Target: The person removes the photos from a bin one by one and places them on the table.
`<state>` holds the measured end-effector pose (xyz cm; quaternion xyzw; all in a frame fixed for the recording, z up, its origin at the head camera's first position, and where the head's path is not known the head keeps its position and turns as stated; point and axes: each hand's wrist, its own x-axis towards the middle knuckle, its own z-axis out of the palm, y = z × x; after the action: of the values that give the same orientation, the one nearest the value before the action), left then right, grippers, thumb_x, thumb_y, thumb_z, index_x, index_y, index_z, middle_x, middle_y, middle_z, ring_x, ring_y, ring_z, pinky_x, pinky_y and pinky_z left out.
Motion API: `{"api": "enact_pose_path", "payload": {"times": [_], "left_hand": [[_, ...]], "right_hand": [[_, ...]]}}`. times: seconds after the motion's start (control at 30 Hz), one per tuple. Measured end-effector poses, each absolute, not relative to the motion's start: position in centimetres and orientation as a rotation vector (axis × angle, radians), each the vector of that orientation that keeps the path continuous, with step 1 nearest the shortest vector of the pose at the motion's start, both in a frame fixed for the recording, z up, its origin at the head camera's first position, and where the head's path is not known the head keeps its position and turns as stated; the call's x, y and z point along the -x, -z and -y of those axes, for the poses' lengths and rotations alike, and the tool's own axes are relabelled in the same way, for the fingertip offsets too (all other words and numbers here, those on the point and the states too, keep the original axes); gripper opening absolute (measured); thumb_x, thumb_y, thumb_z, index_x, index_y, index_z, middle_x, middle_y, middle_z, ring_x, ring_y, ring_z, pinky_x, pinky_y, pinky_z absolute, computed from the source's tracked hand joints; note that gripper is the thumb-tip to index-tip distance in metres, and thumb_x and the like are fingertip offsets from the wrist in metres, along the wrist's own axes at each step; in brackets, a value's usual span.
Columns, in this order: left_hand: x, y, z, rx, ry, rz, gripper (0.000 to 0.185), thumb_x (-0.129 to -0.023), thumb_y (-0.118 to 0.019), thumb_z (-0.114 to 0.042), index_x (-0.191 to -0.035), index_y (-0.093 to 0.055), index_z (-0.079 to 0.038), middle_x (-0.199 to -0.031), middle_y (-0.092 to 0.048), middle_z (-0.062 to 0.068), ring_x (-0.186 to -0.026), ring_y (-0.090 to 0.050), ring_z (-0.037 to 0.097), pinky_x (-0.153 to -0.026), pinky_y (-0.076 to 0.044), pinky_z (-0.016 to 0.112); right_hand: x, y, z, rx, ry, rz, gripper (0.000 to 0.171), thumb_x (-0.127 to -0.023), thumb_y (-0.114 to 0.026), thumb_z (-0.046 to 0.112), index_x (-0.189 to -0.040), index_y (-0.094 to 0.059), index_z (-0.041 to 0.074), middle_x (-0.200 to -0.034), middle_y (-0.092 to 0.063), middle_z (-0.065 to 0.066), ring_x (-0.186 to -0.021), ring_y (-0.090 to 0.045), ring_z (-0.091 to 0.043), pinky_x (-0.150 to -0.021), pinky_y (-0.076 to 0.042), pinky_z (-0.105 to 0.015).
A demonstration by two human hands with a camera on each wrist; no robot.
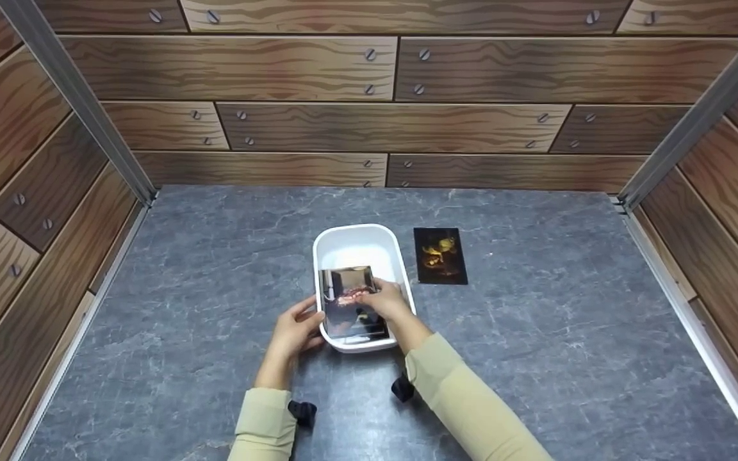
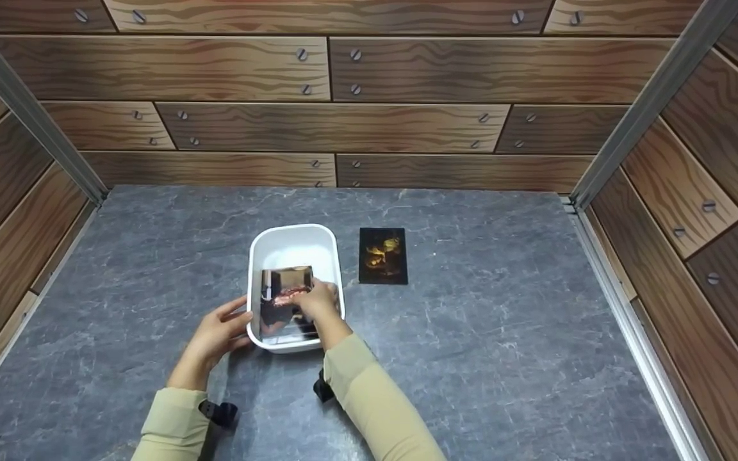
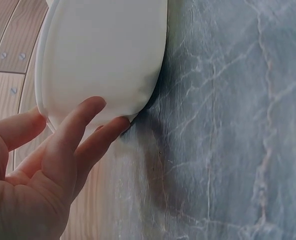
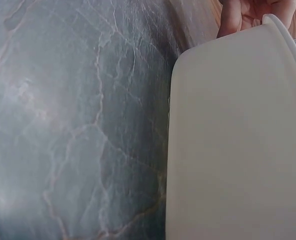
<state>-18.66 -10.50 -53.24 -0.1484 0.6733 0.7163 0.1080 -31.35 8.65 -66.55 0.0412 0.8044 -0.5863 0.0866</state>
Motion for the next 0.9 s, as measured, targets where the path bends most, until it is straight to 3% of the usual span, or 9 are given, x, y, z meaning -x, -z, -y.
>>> {"api": "enact_pose_path", "payload": {"times": [0.1,0.17,0.37,0.47,0.57,0.63,0.7,0.77,0.9], "left_hand": [[18.6,53.2,10.5,0.432,-2.115,-1.974,0.052,-0.094,-0.059,-0.004,-0.142,-0.042,0.004,-0.129,-0.053,0.035,-0.094,-0.067,0.028,-0.067,-0.061,0.033],[18.6,53.1,10.5,0.426,-2.118,-1.971,0.052,-0.094,-0.058,-0.004,-0.142,-0.041,0.004,-0.129,-0.053,0.035,-0.095,-0.067,0.028,-0.067,-0.061,0.032],[18.6,53.1,10.4,0.435,-2.110,-1.984,0.049,-0.095,-0.057,-0.003,-0.142,-0.043,0.004,-0.129,-0.053,0.035,-0.095,-0.067,0.030,-0.068,-0.061,0.033],[18.7,53.3,10.4,0.449,-2.113,-1.985,0.049,-0.094,-0.057,-0.002,-0.141,-0.044,0.004,-0.128,-0.054,0.035,-0.093,-0.068,0.029,-0.068,-0.061,0.033],[18.7,53.3,10.4,0.450,-2.118,-1.982,0.049,-0.094,-0.058,-0.002,-0.141,-0.044,0.004,-0.129,-0.054,0.035,-0.094,-0.068,0.029,-0.067,-0.061,0.032],[18.7,53.2,10.4,0.449,-2.107,-1.992,0.049,-0.094,-0.058,-0.002,-0.141,-0.044,0.004,-0.129,-0.054,0.034,-0.094,-0.067,0.028,-0.068,-0.061,0.033],[18.8,53.2,10.4,0.447,-2.096,-2.000,0.048,-0.094,-0.058,-0.002,-0.140,-0.045,0.003,-0.128,-0.054,0.034,-0.094,-0.067,0.028,-0.068,-0.061,0.034],[18.9,53.2,10.4,0.440,-2.081,-2.012,0.048,-0.094,-0.057,-0.002,-0.141,-0.045,0.003,-0.128,-0.054,0.034,-0.093,-0.067,0.027,-0.069,-0.061,0.035],[18.9,53.3,10.4,0.437,-2.085,-2.002,0.048,-0.095,-0.056,-0.002,-0.141,-0.044,0.003,-0.128,-0.054,0.034,-0.094,-0.069,0.033,-0.068,-0.061,0.035]], "right_hand": [[31.9,67.6,-8.6,-0.176,1.751,-2.382,0.057,-0.067,-0.079,0.011,-0.121,-0.064,0.000,-0.099,-0.068,-0.005,-0.092,-0.059,-0.014,-0.081,-0.052,-0.021],[31.2,66.2,-8.3,-0.201,1.771,-2.382,0.056,-0.066,-0.078,0.010,-0.119,-0.065,-0.001,-0.098,-0.069,-0.004,-0.090,-0.059,-0.013,-0.079,-0.052,-0.020],[24.8,53.7,-7.0,-0.249,1.759,-2.345,0.048,-0.073,-0.069,-0.002,-0.119,-0.060,-0.011,-0.108,-0.067,-0.023,-0.096,-0.060,-0.024,-0.085,-0.054,-0.029],[25.5,55.5,-7.4,-0.212,1.831,-2.306,0.049,-0.071,-0.072,0.000,-0.118,-0.062,-0.010,-0.105,-0.068,-0.020,-0.093,-0.061,-0.022,-0.082,-0.054,-0.026],[28.1,60.4,-8.0,-0.210,1.865,-2.271,0.055,-0.070,-0.077,0.003,-0.122,-0.061,-0.005,-0.111,-0.067,-0.017,-0.098,-0.062,-0.025,-0.089,-0.054,-0.033],[29.8,63.9,-8.5,-0.145,1.861,-2.367,0.059,-0.069,-0.082,0.009,-0.122,-0.061,-0.005,-0.109,-0.068,-0.017,-0.095,-0.063,-0.024,-0.084,-0.055,-0.030],[30.2,64.4,-8.7,-0.153,1.789,-2.448,0.064,-0.069,-0.084,0.009,-0.127,-0.059,-0.002,-0.112,-0.066,-0.018,-0.100,-0.061,-0.026,-0.089,-0.053,-0.034],[30.2,64.9,-8.8,-0.098,1.769,-2.573,0.063,-0.067,-0.086,0.011,-0.125,-0.062,0.002,-0.103,-0.066,-0.013,-0.092,-0.060,-0.022,-0.081,-0.053,-0.028],[27.8,59.9,-8.1,-0.188,1.751,-2.577,0.063,-0.065,-0.078,-0.004,-0.125,-0.063,0.008,-0.093,-0.060,-0.008,-0.077,-0.056,-0.019,-0.067,-0.051,-0.029]]}}
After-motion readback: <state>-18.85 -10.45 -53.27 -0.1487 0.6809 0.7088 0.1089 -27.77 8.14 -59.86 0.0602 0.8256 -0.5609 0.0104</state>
